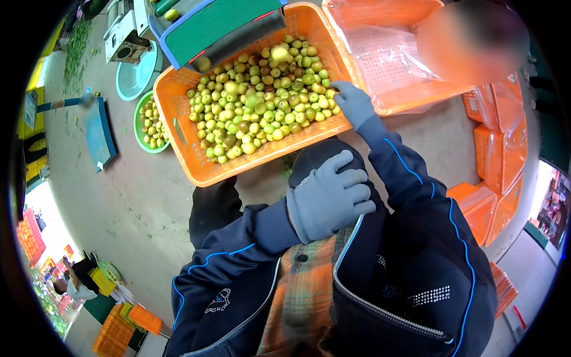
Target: The person sits at a workstation and repeatedly picks small green fruits from an orange basket, placing them onto a conveyor belt. The fruits move along the belt and drop into a collection bin. The person continues this repetitive sorting action throughout the clip.
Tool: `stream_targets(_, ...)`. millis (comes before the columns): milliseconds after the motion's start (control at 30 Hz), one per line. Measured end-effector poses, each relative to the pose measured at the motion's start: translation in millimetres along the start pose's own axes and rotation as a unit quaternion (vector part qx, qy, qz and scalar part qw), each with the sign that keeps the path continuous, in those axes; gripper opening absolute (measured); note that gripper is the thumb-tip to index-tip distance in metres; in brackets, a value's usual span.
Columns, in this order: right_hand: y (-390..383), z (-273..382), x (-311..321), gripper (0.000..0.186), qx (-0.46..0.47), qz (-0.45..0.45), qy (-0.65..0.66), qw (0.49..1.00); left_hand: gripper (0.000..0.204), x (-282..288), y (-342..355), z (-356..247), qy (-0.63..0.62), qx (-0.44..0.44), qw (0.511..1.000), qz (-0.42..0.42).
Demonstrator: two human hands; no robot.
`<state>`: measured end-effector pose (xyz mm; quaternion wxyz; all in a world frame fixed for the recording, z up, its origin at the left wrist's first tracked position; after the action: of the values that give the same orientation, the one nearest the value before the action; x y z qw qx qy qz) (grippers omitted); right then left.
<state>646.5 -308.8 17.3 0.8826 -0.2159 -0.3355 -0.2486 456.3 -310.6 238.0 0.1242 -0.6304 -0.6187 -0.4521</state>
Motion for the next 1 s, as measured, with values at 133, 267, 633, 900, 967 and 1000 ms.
stream_targets(133,21.7,7.6,-35.6,0.045,0.01,0.059,-0.088,0.994,0.013,0.2,-5.7,3.3,-0.026,0.014,1.0,0.005)
stream_targets(267,48.6,-41.0,-79.7,0.057,0.03,0.065,-0.158,0.985,0.02,7.3,-3.5,9.3,-0.059,-0.027,0.998,0.021)
stream_targets(633,52.4,3.9,-80.7,0.054,-0.083,0.181,-0.149,0.969,0.02,0.7,-53.5,94.0,-0.215,0.386,0.878,-0.183)
stream_targets(900,48.9,1.7,-85.9,0.057,-0.076,0.222,-0.102,0.967,0.052,-120.4,-154.5,162.6,0.07,0.359,0.913,0.182)
stream_targets(967,47.2,8.2,-75.5,0.062,-0.066,0.243,-0.089,0.964,0.049,-118.3,-147.0,171.2,0.1,0.374,0.894,0.228)
stream_targets(1000,47.3,6.2,-78.1,0.07,-0.083,0.29,-0.083,0.95,0.05,-123.6,-147.0,177.2,0.089,0.386,0.879,0.265)
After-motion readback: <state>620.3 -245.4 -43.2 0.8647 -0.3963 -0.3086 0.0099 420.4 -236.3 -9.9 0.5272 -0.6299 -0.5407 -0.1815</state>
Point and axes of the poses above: each hand's wrist, its own y-axis towards the middle knuckle, its own x-axis out of the back of the hand, z = x × y, the point moved 5 cm from there along y, towards the middle knuckle, and after that the axes turned 6 degrees about -x, right-handed, at the moved point
